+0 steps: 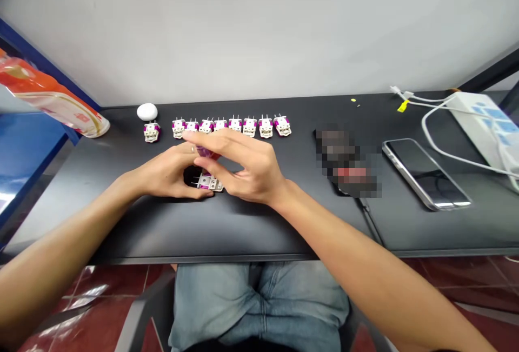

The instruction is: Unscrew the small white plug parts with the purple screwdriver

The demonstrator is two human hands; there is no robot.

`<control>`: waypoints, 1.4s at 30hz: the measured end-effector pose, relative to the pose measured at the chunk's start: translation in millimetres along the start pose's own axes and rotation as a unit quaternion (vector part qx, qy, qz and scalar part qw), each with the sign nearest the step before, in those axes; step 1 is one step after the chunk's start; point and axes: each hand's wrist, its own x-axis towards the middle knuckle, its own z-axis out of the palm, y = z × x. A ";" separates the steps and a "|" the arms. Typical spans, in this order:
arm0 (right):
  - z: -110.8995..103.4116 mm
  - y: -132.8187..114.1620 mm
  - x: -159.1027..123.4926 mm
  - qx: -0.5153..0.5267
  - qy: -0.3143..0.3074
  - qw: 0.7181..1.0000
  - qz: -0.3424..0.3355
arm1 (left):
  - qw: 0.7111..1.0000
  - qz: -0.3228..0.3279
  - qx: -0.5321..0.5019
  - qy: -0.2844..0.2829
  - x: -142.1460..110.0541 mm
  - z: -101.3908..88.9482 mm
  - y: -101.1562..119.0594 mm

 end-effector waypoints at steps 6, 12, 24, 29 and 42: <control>-0.7 0.4 0.2 0.032 -0.008 0.999 0.032 | 1.000 0.008 0.016 0.020 1.6 -0.1 0.2; -0.1 -1.1 -1.7 0.095 -0.012 0.989 0.113 | 0.998 0.004 0.046 0.031 0.6 1.6 -0.7; -1.1 -2.8 -3.3 0.128 -0.010 0.983 0.129 | 0.999 0.025 0.036 0.019 -0.3 -2.8 5.1; 0.6 -3.3 -3.6 0.094 0.026 0.989 0.110 | 0.999 0.031 0.028 0.024 0.7 -1.5 4.9; -1.5 -3.3 -2.2 0.111 0.018 0.981 0.161 | 0.999 0.026 0.026 0.016 1.4 -1.8 5.4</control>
